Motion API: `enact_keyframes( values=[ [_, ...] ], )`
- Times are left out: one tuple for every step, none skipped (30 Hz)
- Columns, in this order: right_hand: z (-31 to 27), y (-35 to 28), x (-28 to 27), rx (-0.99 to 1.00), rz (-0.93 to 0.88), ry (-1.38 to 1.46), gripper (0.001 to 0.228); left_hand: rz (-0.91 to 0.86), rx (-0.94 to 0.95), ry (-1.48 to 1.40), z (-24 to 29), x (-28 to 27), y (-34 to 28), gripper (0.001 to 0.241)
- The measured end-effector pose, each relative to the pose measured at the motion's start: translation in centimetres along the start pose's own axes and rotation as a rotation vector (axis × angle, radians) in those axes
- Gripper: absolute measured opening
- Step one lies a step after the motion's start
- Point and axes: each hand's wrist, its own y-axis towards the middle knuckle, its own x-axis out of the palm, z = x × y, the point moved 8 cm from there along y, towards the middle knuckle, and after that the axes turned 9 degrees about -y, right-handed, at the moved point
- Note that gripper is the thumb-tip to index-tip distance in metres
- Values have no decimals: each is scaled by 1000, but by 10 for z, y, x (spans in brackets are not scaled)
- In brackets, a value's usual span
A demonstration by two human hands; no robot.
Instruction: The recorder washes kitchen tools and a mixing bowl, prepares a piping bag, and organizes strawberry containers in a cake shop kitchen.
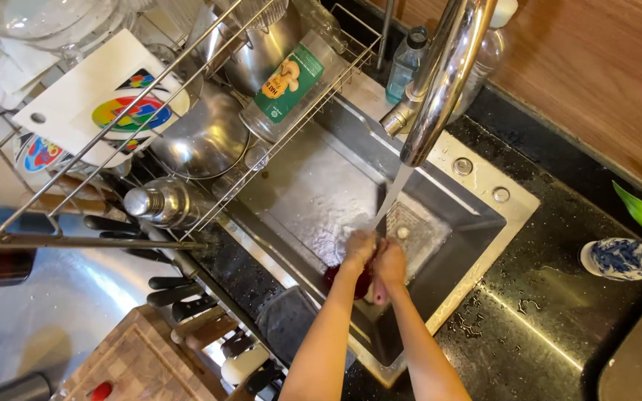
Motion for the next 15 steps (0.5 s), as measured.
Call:
enact_keyframes(
  values=[
    [10, 11, 18, -2, -6, -2, 33, -11, -78, 51, -2, 11, -9, 31],
    [14, 21, 43, -65, -93, 170, 28, -23, -156, 101, -6, 8, -20, 33],
    [14, 34, 64, -131, -176, 341, 25, -37, -230, 149, 6, -3, -19, 35],
    [-4, 30, 48, -137, -179, 340, 25, -33, -228, 145, -5, -9, 4, 35],
    [-25, 21, 45, -118, -368, 487, 25, -18, -60, 26, -3, -16, 28, 37],
    [-47, 10, 41, -97, -557, 632, 26, -1, 108, -93, -2, -25, 51, 39],
    [-48, 10, 38, -93, -563, 628, 26, 3, 102, -96, -8, -29, 57, 39],
    [-45, 7, 41, -7, -626, 660, 32, 16, 208, -175, -5, -35, 63, 40],
    [-41, 6, 42, 80, -685, 692, 39, 28, 314, -254, -2, -39, 69, 42],
    [-19, 10, 69, 85, -688, 687, 39, 30, 309, -256, 13, -39, 59, 42],
    [-2, 21, 85, -90, -553, 449, 40, 64, 275, -236, 27, -41, 52, 42],
    [13, 29, 102, -261, -415, 209, 42, 97, 241, -215, 41, -43, 46, 44],
    [12, 33, 100, -261, -415, 210, 42, 97, 241, -214, 44, -43, 54, 44],
    [13, 37, 100, -236, -439, 276, 43, 118, 221, -198, 45, -43, 62, 45],
    [13, 40, 101, -210, -465, 342, 44, 141, 200, -181, 46, -45, 70, 47]
  ],
)
